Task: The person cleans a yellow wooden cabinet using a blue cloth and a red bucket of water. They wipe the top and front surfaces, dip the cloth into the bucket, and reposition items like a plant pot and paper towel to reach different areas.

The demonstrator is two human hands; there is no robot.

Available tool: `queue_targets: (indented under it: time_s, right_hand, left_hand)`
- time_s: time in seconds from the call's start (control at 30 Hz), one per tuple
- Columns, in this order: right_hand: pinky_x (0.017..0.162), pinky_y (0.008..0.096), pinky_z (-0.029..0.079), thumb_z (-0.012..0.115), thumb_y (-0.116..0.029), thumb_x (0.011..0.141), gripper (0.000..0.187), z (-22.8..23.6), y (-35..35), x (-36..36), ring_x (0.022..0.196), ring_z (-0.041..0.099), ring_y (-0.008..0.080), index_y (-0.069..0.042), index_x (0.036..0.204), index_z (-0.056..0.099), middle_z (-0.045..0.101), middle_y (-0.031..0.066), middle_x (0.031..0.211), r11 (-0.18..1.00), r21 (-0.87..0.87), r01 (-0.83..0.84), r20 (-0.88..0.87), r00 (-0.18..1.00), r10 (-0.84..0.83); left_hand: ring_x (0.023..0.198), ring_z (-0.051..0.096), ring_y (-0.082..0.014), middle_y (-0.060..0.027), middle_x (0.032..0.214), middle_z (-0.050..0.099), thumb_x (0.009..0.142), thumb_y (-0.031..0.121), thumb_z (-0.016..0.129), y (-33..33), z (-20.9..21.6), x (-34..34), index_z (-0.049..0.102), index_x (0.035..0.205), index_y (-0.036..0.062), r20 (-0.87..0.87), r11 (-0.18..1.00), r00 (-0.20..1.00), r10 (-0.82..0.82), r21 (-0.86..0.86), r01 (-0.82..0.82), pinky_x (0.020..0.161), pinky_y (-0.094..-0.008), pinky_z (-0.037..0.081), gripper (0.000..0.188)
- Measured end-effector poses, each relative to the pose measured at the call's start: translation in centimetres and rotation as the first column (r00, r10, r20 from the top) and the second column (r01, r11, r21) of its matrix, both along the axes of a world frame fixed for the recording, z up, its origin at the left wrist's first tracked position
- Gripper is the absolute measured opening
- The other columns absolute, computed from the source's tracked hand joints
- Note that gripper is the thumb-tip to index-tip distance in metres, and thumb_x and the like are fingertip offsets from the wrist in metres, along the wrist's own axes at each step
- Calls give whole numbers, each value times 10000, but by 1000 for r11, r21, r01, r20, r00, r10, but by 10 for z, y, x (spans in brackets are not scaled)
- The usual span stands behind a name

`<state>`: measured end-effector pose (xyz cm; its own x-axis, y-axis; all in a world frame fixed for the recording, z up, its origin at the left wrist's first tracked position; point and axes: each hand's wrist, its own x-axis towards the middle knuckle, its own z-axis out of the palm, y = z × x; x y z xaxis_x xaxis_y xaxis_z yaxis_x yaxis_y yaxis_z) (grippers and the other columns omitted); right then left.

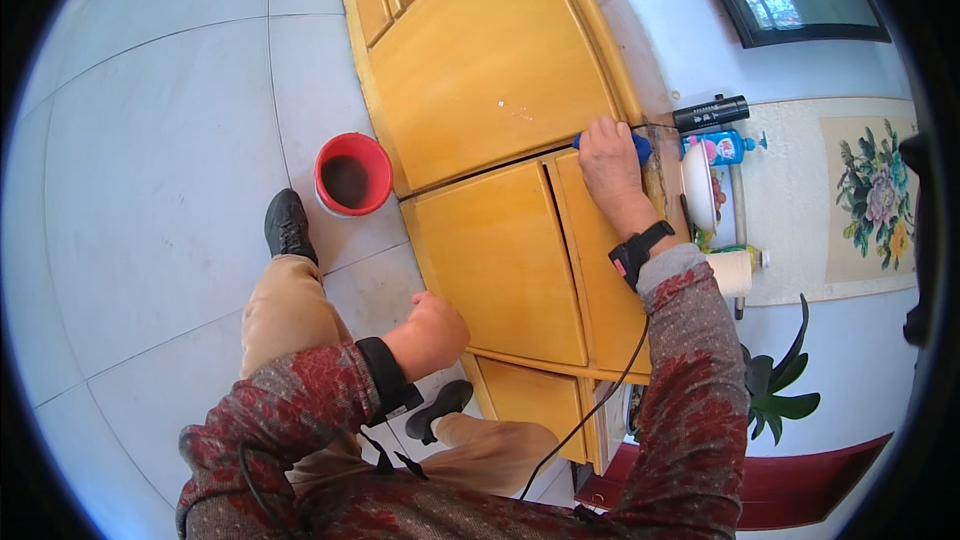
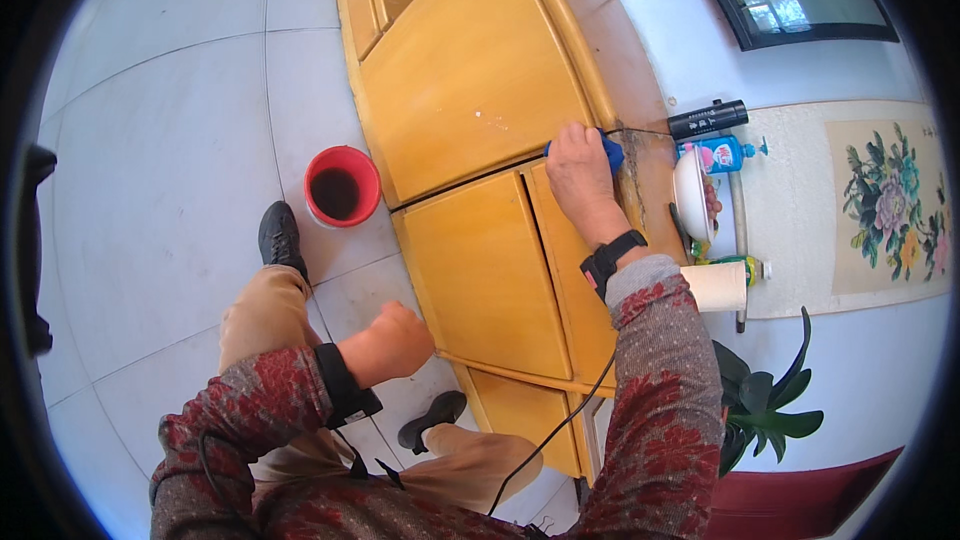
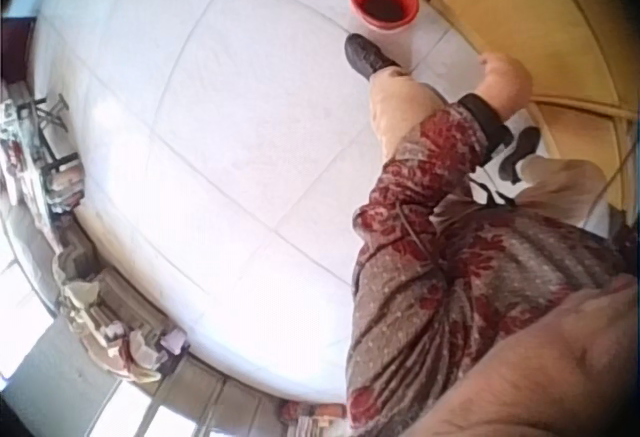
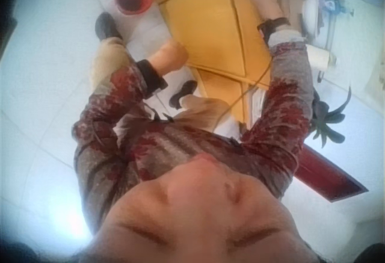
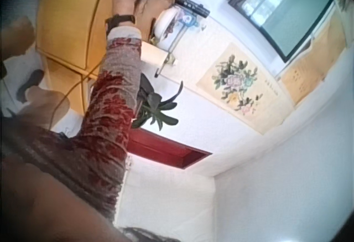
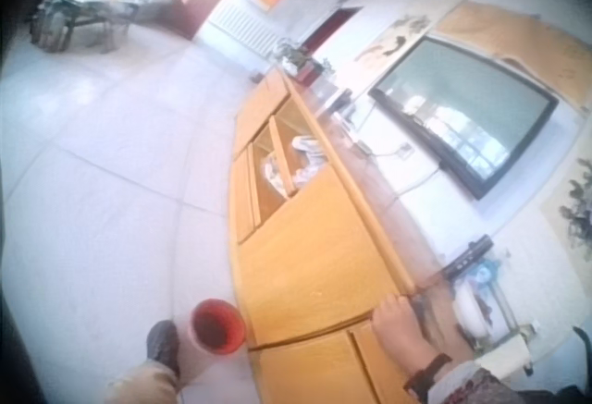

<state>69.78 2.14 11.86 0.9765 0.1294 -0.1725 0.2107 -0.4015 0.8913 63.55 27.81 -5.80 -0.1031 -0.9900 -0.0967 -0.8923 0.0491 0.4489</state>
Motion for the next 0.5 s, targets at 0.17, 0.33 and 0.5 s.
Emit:
queue_targets:
  time_s: [0.17, 0.33, 0.5]
  right_hand:
    - [760, 350, 382, 585, -157, 764, 112, -24, -18, -6, 815, 509, 237, -65, 782, 646, 562, 102, 747, 1000, 0, -19, 53, 998, 19]
    - [752, 362, 409, 570, -142, 739, 80, -57, -22, -8, 796, 520, 262, -64, 748, 588, 550, 105, 752, 990, 115, -82, 50, 996, 76]
    - [800, 366, 403, 576, -168, 768, 111, -76, -19, -7, 855, 536, 237, -81, 805, 635, 592, 73, 799, 975, 212, -71, -33, 996, 80]
  left_hand:
    - [856, 693, -234, -36, 896, 727, 792, 212, 634, 6, 3, 2, 750, 848, 139, -12, 998, 1000, -29, 47, 30, 671, -379, 469, 148]
    - [849, 691, -233, -38, 889, 729, 793, 235, 647, 8, -1, 5, 751, 839, 138, -7, 1000, 1000, 22, 14, -22, 675, -377, 467, 150]
    - [849, 698, -239, -50, 887, 733, 795, 262, 661, 7, -2, 11, 753, 834, 130, 2, 999, 1000, 1, 43, -1, 683, -385, 477, 166]
